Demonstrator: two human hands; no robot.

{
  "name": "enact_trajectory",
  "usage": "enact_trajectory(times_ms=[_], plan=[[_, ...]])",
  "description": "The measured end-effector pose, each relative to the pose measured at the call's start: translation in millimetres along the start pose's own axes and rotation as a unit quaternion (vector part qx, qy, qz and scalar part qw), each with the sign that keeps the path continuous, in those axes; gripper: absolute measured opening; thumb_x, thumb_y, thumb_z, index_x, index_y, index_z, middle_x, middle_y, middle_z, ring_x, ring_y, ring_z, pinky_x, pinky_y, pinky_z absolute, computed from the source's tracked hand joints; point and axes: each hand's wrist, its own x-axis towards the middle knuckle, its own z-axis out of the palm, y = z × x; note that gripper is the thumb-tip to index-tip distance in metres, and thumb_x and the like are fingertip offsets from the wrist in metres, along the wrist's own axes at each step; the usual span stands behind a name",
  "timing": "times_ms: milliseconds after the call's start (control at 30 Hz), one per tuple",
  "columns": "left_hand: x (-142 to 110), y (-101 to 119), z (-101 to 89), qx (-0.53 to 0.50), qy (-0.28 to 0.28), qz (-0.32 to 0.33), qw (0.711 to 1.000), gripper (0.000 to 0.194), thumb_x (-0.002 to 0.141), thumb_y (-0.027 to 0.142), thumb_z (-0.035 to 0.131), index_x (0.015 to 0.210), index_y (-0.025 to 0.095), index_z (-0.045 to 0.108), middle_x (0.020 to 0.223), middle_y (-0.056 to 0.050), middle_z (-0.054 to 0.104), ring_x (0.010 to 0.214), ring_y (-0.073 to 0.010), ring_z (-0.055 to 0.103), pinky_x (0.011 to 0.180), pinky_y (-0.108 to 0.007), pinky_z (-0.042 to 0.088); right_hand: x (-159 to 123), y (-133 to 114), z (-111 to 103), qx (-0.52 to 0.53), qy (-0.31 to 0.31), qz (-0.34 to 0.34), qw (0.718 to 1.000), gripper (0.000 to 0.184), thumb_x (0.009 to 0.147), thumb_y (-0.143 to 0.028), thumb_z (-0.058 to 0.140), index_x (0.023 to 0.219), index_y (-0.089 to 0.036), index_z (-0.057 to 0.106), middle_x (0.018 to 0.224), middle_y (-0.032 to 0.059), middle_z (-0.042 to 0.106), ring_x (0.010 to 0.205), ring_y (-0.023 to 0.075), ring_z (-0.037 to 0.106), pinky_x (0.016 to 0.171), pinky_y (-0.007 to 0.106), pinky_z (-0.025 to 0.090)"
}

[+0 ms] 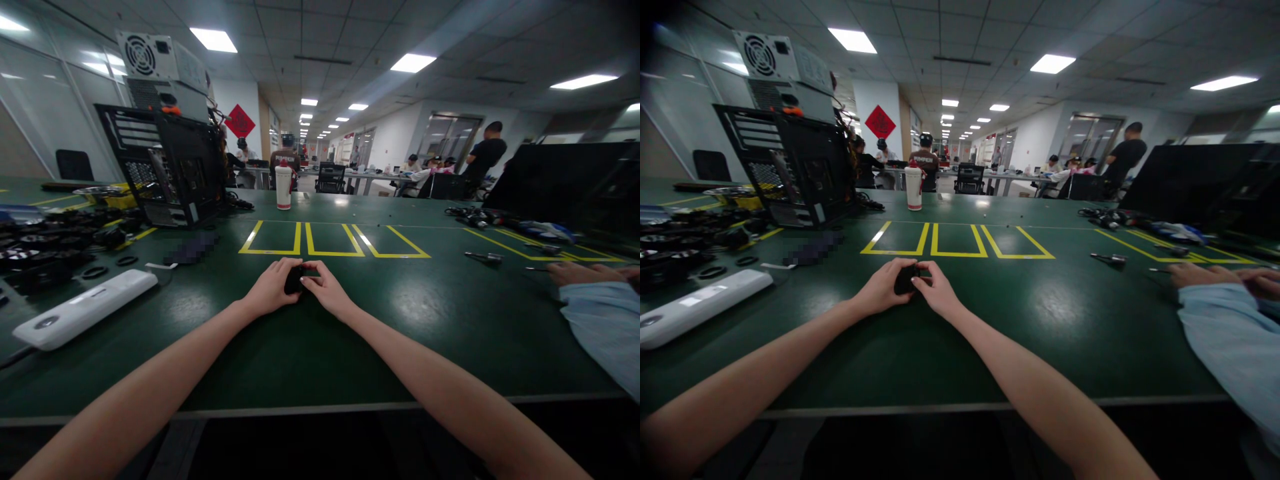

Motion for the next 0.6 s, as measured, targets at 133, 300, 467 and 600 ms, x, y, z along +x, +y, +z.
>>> enact_trajectory(times_ms=[133,300,467,600], plan=[[-0.2,0.5,-0.2,0.001,0.000,-0.004,1.000,0.059,0.062,0.021,0.063,0.115,0.021,0.036,0.110,-0.006,0.048,0.101,-0.0231,0.048,0.087,-0.039,0.040,1.7,5.0,0.2,0.003,0.001,0.006,1.000,0.033,0.075,-0.024,0.051,0.108,-0.022,0.045,0.112,0.0042,0.048,0.108,0.0171,0.045,0.093,0.036,0.037],[-0.2,0.1,-0.1,-0.004,-0.002,-0.005,1.000,0.061,0.062,0.021,0.063,0.115,0.021,0.035,0.111,-0.006,0.047,0.101,-0.0230,0.047,0.086,-0.039,0.040,-0.8,3.7,0.7,0.012,-0.008,0.012,1.000,0.026,0.075,-0.025,0.052,0.100,-0.021,0.046,0.107,0.0030,0.050,0.103,0.0166,0.049,0.091,0.036,0.040],[0.0,-0.3,-0.4,-0.008,-0.004,-0.010,1.000,0.061,0.062,0.022,0.063,0.116,0.021,0.035,0.111,-0.006,0.047,0.101,-0.0238,0.048,0.085,-0.040,0.040,-4.6,0.1,-0.6,0.015,-0.016,0.013,1.000,0.026,0.075,-0.026,0.052,0.100,-0.023,0.045,0.108,0.0019,0.049,0.100,0.0161,0.051,0.090,0.037,0.041],[0.4,-0.6,0.1,-0.003,-0.007,-0.005,1.000,0.062,0.062,0.022,0.064,0.116,0.020,0.035,0.111,-0.007,0.047,0.101,-0.0238,0.047,0.086,-0.040,0.040,-4.7,-4.3,-1.0,0.008,-0.011,0.009,1.000,0.026,0.074,-0.021,0.053,0.099,-0.022,0.047,0.107,0.0019,0.049,0.103,0.0167,0.050,0.092,0.038,0.040]])
